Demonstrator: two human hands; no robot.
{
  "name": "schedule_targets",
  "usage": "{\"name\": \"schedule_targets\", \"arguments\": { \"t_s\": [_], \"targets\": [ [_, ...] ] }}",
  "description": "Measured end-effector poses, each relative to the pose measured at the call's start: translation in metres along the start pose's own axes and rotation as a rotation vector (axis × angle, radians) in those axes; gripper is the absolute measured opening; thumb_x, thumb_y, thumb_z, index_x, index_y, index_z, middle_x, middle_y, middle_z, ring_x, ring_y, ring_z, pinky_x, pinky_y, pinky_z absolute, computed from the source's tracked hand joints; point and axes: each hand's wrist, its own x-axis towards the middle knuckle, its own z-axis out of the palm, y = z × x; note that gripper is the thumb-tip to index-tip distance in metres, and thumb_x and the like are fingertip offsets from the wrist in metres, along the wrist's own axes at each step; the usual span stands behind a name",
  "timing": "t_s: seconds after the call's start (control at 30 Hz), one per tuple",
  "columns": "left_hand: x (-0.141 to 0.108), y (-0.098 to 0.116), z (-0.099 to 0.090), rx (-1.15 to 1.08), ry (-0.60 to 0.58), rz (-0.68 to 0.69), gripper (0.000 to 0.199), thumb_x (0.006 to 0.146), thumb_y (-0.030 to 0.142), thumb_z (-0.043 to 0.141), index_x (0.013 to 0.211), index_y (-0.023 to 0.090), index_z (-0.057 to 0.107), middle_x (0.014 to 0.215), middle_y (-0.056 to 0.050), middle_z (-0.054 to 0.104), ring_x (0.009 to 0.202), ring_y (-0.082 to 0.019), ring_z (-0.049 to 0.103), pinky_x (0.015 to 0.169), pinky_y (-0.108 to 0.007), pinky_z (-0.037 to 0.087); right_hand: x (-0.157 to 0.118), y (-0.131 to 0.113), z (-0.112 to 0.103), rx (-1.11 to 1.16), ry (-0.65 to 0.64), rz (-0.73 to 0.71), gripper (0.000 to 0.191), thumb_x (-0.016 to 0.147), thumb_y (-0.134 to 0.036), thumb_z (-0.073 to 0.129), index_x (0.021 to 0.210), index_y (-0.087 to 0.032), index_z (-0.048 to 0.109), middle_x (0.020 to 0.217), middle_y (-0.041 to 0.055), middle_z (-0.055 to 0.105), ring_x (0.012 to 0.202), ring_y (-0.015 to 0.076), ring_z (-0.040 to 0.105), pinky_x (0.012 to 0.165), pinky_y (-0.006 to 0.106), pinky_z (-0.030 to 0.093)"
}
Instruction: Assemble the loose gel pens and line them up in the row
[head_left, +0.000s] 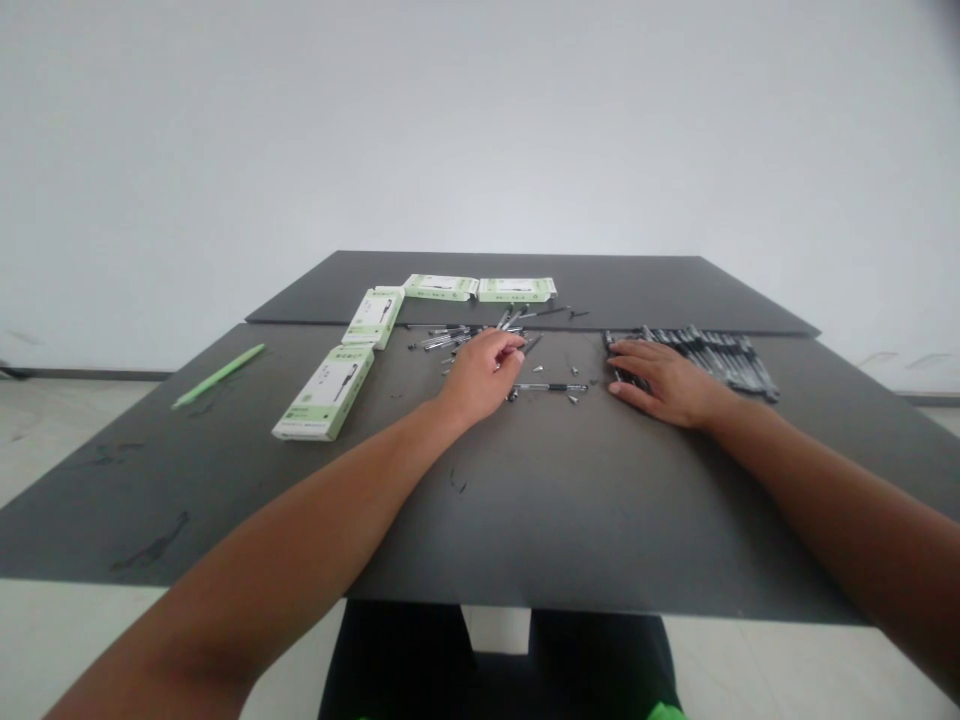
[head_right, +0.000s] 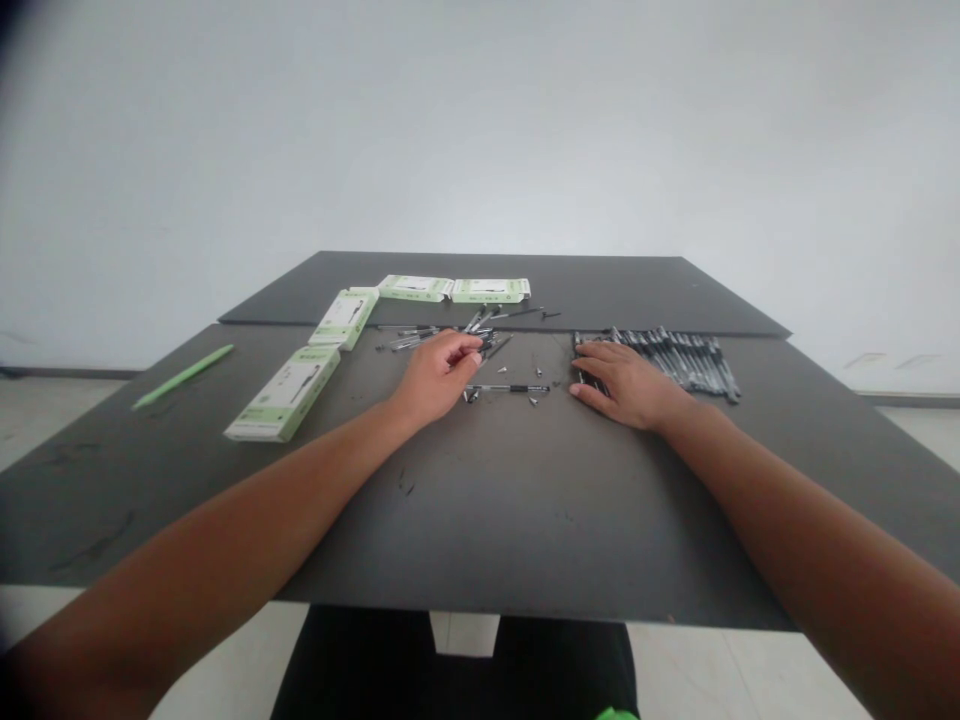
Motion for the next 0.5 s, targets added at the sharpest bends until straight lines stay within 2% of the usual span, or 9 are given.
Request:
{"name": "schedule_targets", "arguments": {
  "t_s": [0.17, 0.33, 0.5],
  "targets": [
    [0.001, -0.004, 0.002, -0.012, 0.023, -0.018, 0.020, 0.099, 0.018, 0.068, 0.113, 0.020, 0.081, 0.101, -0.005, 0.079, 0.094, -0.018, 0.074, 0.094, -0.035, 0.060, 0.002, 0.003, 0.002, 0.017, 0.010, 0.019, 0.048, 0.111, -0.052, 0.054, 0.128, -0.016, 0.081, 0.147, 0.0214, 0.073, 0.144, 0.0398, 0.066, 0.124, 0.062, 0.052],
    [0.002, -0.006, 0.004, -0.014, 0.028, -0.036, 0.019, 0.098, 0.018, 0.068, 0.111, 0.020, 0.081, 0.102, -0.005, 0.080, 0.093, -0.018, 0.074, 0.093, -0.036, 0.061, 0.006, -0.004, -0.003, 0.045, 0.053, 0.048, 0.046, 0.112, -0.052, 0.052, 0.124, -0.019, 0.082, 0.142, 0.0203, 0.076, 0.140, 0.0395, 0.069, 0.122, 0.061, 0.054],
    [0.002, -0.008, 0.004, -0.026, 0.022, -0.067, 0.020, 0.097, 0.019, 0.069, 0.112, 0.021, 0.082, 0.104, -0.005, 0.080, 0.094, -0.019, 0.075, 0.095, -0.037, 0.061, 0.041, -0.031, -0.019, 0.106, 0.157, 0.087, 0.047, 0.112, -0.051, 0.051, 0.124, -0.017, 0.081, 0.130, 0.0190, 0.081, 0.126, 0.0380, 0.075, 0.115, 0.057, 0.056]
  ]
}}
